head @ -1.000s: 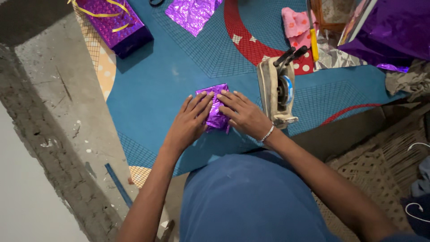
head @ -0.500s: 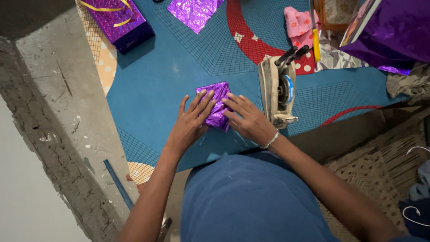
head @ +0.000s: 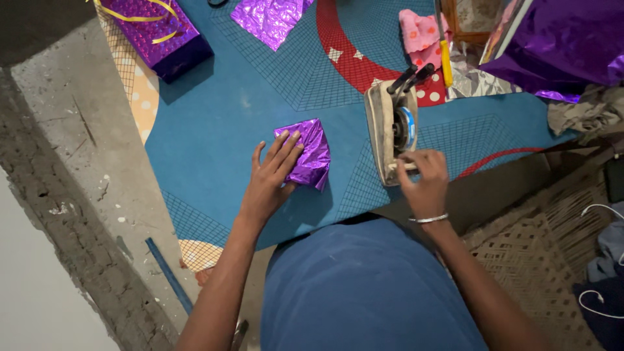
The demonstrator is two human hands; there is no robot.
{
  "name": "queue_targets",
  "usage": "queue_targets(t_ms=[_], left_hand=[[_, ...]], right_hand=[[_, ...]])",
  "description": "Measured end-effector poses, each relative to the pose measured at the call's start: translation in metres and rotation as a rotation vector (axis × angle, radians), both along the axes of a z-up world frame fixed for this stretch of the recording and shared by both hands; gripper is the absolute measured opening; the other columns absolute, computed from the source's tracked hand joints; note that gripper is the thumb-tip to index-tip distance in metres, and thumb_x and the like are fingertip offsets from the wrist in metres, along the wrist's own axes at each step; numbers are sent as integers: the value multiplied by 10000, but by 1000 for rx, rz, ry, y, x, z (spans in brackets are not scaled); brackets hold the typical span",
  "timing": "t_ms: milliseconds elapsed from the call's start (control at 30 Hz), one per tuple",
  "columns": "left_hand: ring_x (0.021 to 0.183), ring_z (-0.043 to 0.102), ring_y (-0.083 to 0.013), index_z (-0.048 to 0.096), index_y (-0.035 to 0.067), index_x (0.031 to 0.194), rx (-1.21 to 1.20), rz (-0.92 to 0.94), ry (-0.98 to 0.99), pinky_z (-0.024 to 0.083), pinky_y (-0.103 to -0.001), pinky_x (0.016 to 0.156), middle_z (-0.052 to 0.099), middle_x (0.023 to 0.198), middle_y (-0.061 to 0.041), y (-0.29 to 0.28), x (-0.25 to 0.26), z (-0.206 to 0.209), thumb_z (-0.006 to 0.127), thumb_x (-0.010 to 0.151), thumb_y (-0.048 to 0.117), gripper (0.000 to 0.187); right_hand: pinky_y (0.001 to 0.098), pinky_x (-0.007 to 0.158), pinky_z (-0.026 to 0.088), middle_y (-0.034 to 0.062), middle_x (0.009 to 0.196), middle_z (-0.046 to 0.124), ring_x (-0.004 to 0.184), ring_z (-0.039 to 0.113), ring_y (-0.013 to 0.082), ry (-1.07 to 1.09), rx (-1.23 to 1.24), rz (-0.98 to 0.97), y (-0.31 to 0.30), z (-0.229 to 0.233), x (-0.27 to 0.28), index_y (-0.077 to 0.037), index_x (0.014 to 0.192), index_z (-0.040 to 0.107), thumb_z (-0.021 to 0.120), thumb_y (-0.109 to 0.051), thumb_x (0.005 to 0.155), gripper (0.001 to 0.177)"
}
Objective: The person wraps a small box with purple foil paper on a table. They fold the paper around the box and secure the edges with adhesive tape from a handheld dispenser.
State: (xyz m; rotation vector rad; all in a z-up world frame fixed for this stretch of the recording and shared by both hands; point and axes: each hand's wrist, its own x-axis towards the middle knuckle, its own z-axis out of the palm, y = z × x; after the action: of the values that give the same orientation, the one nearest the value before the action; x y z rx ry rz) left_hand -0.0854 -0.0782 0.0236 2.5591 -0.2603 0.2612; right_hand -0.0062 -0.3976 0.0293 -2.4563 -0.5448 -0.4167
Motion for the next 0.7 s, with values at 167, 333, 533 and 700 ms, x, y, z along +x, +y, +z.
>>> queue_targets(t_ms=[167,333,533,700], left_hand=[[1515,376,-238,543,111,1455,-17,30,-23,267,-584,1215,457,1601,-34,-3,-1,-1,823,705,43,804],[1510,386,-240,559,104,1434,-18,65,-38,281,-573,1211,472,1589,-33,-6,0,-3,837,703,49,784],[1502,391,-249,552,96,1428,-56,88,-38,293,-568,1199,478,1578,-32,-11,0,-5,855,682,62,806],[1509,393,-256,548,95,1447,-33,102,-26,296,-561,1203,475,1589,-48,-12,-1,-8,842,682,22,823]], right_hand=[[369,730,525,102,919,663,782,637,231,230,80,-170,-30,-27,5,-41,1005,757,819,-119,855,180],[275,700,546,79,911,737,763,703,132,632,222,-204,-56,-45,18,-37,1014,793,799,-186,909,183],[249,748,541,57,966,778,840,679,87,890,375,-100,-71,-38,26,-44,1065,796,803,-215,873,257],[293,782,540,72,967,757,874,687,141,845,257,-90,-66,-27,27,-41,1027,805,848,-218,803,288]])
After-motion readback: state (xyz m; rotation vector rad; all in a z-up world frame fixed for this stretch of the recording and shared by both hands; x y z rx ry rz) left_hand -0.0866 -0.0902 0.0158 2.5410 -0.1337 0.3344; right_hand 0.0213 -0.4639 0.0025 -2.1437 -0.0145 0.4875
